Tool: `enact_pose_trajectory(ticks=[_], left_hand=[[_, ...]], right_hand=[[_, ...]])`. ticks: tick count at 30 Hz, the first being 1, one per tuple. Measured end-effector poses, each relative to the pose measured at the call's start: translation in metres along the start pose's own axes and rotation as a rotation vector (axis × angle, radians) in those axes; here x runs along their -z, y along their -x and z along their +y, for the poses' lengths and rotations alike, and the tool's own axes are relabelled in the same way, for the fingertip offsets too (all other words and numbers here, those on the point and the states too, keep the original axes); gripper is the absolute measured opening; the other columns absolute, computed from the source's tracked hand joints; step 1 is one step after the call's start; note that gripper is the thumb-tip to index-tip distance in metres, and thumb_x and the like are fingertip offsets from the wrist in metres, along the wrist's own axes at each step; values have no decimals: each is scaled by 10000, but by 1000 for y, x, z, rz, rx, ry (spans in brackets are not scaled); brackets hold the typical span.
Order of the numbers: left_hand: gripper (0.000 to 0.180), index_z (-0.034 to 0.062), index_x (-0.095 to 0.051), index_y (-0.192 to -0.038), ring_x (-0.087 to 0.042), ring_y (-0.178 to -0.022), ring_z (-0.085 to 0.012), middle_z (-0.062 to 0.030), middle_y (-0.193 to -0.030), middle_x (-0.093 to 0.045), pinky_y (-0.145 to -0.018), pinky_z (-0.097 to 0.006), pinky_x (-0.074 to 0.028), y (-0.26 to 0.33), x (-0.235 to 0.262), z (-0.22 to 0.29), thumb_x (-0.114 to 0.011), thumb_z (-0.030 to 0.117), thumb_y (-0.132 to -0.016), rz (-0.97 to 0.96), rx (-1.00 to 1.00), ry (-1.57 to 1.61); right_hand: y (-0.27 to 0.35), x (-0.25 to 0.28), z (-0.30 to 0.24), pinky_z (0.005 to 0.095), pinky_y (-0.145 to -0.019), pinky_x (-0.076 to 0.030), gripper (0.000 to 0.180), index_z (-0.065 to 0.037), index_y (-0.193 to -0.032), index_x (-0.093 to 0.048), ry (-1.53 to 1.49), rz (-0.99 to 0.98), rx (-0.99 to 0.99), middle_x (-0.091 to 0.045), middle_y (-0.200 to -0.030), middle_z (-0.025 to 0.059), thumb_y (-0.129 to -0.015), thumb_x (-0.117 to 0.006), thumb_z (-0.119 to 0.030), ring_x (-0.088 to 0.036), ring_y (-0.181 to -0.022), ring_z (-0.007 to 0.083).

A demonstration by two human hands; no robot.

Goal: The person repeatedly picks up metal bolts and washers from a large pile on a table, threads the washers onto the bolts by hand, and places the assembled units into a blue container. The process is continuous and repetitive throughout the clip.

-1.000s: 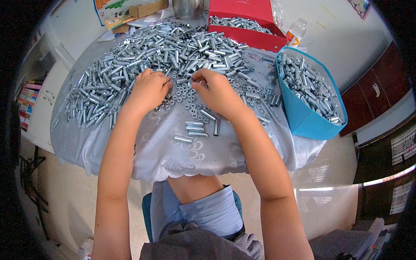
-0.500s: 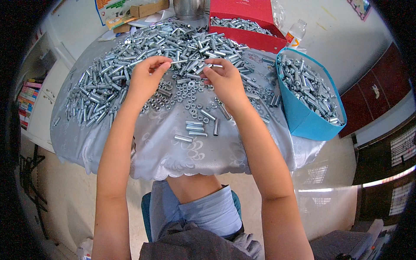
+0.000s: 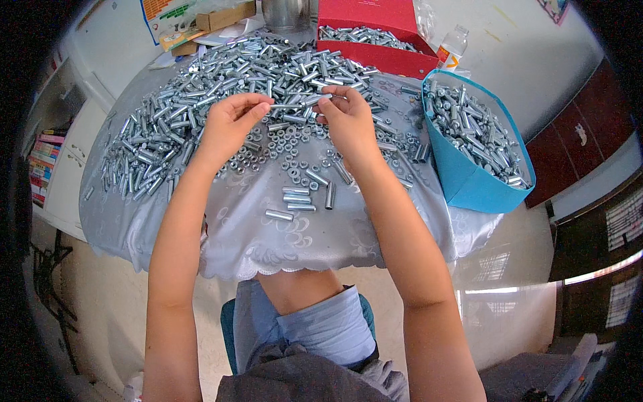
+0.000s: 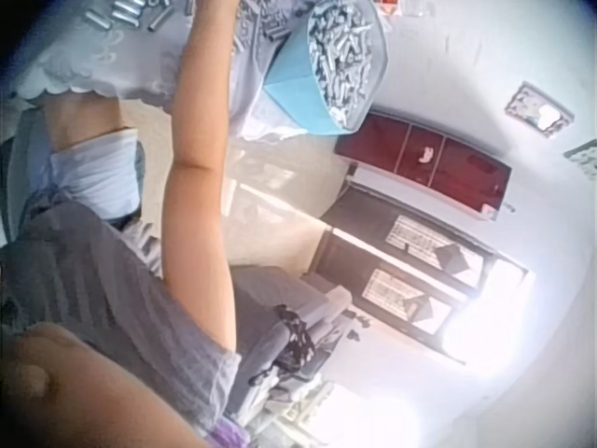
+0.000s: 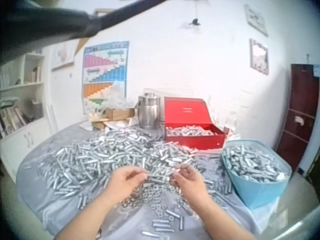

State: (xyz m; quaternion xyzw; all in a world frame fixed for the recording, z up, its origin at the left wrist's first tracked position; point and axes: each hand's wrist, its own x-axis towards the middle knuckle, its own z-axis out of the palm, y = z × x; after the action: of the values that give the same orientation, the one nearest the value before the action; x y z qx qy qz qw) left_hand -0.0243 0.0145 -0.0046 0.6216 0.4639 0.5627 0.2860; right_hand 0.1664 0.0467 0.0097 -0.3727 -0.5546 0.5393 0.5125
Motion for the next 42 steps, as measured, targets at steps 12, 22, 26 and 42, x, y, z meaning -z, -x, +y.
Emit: enact_pose_trajectory(ticks=[12,22,26,42], left_hand=[[252,12,-590,-1039,-586,-817,-94,-70,-894,-647,-747,-213,-452,1,-5,8,-629,80,-799,-42,17,78],[344,17,-554,-1129,-606,-832,-102,-107,-891,-660,-756,-213,-464,10,-11,19,-626,85,-799,-121,88,55],[309,-6,-567,-1097,-609,-824,-111,-109,-890,-656,-744,-222,-473,10,-11,19,-619,88,-807,-142,100,75],[271,-37,-598,-1015,-592,-797,-108,-89,-869,-648,-720,-230,-461,10,-15,9,-610,159,-828,-115,44,-18]], right_hand=[[3,0,0,227,-762,-472,259,27,-1101,-477,-11,-61,7,-593,-942,101,-867,-524,-75,-577,-845,132],[6,-3,0,233,-760,-477,273,39,-1085,-487,-39,-165,19,-608,-925,105,-848,-560,-76,-586,-837,135],[8,-3,-2,233,-742,-489,255,32,-1052,-516,-33,-212,-10,-617,-892,93,-838,-583,-89,-597,-806,134],[10,-5,-4,204,-652,-476,230,7,-1036,-602,155,-132,174,-627,-846,48,-852,-578,-130,-579,-723,81]])
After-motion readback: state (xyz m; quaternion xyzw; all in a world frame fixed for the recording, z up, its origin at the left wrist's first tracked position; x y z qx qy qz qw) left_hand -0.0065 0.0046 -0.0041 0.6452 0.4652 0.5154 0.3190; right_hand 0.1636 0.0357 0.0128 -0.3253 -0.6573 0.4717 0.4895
